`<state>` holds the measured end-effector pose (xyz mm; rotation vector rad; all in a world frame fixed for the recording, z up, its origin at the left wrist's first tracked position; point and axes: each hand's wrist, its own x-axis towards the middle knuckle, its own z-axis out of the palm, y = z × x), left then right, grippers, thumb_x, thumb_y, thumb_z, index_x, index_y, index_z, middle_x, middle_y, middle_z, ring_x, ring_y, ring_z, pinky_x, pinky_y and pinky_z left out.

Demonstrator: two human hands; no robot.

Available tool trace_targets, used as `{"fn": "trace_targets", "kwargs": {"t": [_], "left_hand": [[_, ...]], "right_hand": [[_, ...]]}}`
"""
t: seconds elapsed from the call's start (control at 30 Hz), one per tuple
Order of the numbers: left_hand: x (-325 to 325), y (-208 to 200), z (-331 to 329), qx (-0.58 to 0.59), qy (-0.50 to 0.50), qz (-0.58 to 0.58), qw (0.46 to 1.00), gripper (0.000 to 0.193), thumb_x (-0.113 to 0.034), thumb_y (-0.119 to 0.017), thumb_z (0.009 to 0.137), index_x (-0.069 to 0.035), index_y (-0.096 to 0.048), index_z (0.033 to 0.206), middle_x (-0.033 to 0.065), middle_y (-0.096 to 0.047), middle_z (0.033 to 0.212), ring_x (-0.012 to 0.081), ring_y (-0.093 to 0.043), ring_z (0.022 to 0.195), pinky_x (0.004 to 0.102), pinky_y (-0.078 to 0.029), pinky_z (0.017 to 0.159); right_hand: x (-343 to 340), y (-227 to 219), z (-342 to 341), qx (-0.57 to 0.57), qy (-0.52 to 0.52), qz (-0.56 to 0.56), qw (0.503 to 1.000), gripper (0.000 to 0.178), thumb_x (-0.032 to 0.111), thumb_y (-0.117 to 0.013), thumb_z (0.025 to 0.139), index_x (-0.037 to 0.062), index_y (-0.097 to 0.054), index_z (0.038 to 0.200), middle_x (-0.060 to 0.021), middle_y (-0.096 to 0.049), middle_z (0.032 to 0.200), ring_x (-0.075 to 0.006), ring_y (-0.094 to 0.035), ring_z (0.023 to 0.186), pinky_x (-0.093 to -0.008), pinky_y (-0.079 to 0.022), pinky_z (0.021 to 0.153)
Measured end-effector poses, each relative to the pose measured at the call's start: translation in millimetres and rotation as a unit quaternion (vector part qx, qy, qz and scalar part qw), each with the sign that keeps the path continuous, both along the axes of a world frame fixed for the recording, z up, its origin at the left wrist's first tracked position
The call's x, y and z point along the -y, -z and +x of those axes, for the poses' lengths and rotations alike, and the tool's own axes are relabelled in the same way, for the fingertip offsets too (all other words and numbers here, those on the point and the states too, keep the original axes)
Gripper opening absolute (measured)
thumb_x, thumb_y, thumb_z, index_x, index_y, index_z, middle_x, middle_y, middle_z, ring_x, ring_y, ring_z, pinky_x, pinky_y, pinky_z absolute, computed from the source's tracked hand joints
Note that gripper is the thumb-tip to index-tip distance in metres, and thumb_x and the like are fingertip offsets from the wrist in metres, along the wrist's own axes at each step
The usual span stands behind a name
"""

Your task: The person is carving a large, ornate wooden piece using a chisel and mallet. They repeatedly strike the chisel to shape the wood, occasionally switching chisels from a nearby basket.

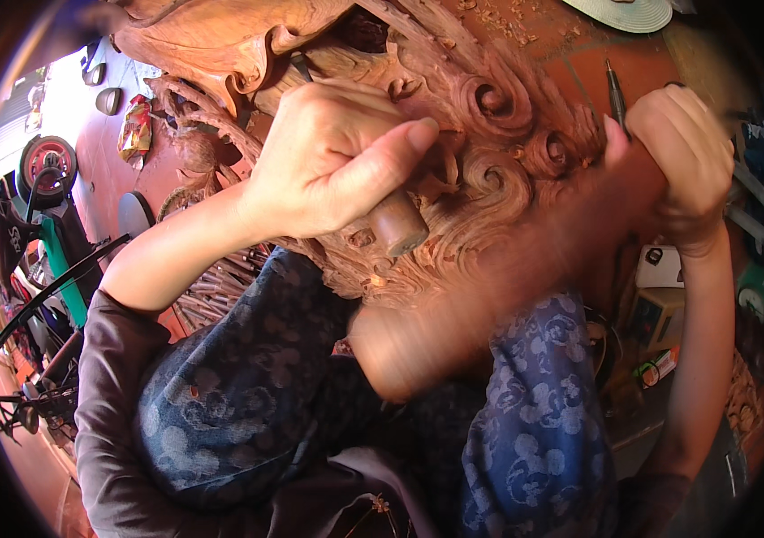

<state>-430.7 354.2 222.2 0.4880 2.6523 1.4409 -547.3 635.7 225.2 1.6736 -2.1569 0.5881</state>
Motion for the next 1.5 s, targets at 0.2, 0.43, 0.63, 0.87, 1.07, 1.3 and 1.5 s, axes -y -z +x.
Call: {"fn": "trace_targets", "kwargs": {"t": [0.2, 0.43, 0.63, 0.87, 1.07, 1.3, 1.5], "left_hand": [[3.3, 6.3, -0.4, -0.035, 0.020, -0.046, 0.998, 0.043, -0.021, -0.055, 0.095, -0.003, -0.058, 0.057, 0.0128, -0.056, 0.055, 0.0297, -0.057, 0.052, 0.0386, -0.044, 0.051], [0.9, 5.2, -8.3, -0.082, 0.005, -0.027, 0.996, 0.038, -0.024, -0.056, 0.096, -0.003, -0.065, 0.066, 0.0097, -0.058, 0.057, 0.0294, -0.056, 0.052, 0.0377, -0.045, 0.052], [-0.7, 6.8, 2.1, -0.252, 0.120, 0.021, 0.960, 0.044, -0.034, -0.063, 0.091, -0.013, -0.051, 0.054, -0.0027, -0.046, 0.055, 0.0160, -0.048, 0.048, 0.0298, -0.034, 0.045], [-14.8, 5.0, 14.3, -0.124, 0.121, 0.010, 0.985, 0.035, -0.013, -0.060, 0.086, -0.008, -0.047, 0.054, 0.0047, -0.046, 0.053, 0.0258, -0.047, 0.046, 0.0387, -0.035, 0.046], [0.9, 3.8, 9.5, -0.098, 0.084, 0.009, 0.992, 0.039, -0.005, -0.052, 0.092, -0.004, -0.047, 0.054, 0.0086, -0.050, 0.051, 0.0269, -0.046, 0.045, 0.0365, -0.036, 0.047], [9.5, 0.2, 3.9, -0.016, 0.023, -0.017, 0.999, 0.036, -0.026, -0.058, 0.087, -0.006, -0.060, 0.057, 0.0093, -0.058, 0.056, 0.0303, -0.057, 0.051, 0.0390, -0.042, 0.046], [9.3, 6.0, -1.8, -0.071, 0.069, -0.006, 0.995, 0.039, -0.009, -0.051, 0.094, -0.003, -0.048, 0.056, 0.0086, -0.049, 0.053, 0.0246, -0.046, 0.047, 0.0364, -0.038, 0.051]], "right_hand": [[3.3, 7.2, -6.0, -0.041, -0.047, -0.063, 0.996, 0.027, -0.008, -0.077, 0.061, -0.0028, -0.057, 0.078, -0.0146, -0.059, 0.073, -0.0324, -0.059, 0.065, -0.0378, -0.050, 0.058], [1.2, -2.1, -1.0, -0.043, 0.014, -0.005, 0.999, 0.026, -0.003, -0.080, 0.064, -0.0024, -0.058, 0.078, -0.0125, -0.056, 0.070, -0.0303, -0.059, 0.062, -0.0355, -0.048, 0.058], [-5.7, -3.1, 7.6, -0.038, 0.014, -0.044, 0.998, 0.028, -0.004, -0.082, 0.063, -0.0021, -0.059, 0.080, -0.0125, -0.057, 0.071, -0.0288, -0.059, 0.061, -0.0379, -0.048, 0.055], [-10.9, -6.2, 23.8, -0.012, -0.034, 0.004, 0.999, 0.031, -0.008, -0.081, 0.063, -0.0049, -0.060, 0.086, -0.0179, -0.062, 0.080, -0.0350, -0.066, 0.076, -0.0434, -0.056, 0.072], [-12.0, -8.7, 22.8, -0.006, -0.034, 0.044, 0.998, 0.031, -0.008, -0.080, 0.064, -0.0054, -0.060, 0.087, -0.0182, -0.063, 0.082, -0.0354, -0.066, 0.078, -0.0466, -0.056, 0.078], [-0.1, -0.8, 23.0, -0.057, -0.015, -0.045, 0.997, 0.031, -0.005, -0.082, 0.060, -0.0051, -0.060, 0.081, -0.0143, -0.057, 0.071, -0.0316, -0.061, 0.065, -0.0379, -0.052, 0.060], [-6.9, -2.0, 4.1, -0.080, -0.026, -0.026, 0.996, 0.032, -0.004, -0.082, 0.062, -0.0045, -0.061, 0.086, -0.0131, -0.058, 0.074, -0.0309, -0.061, 0.068, -0.0357, -0.051, 0.062]]}}
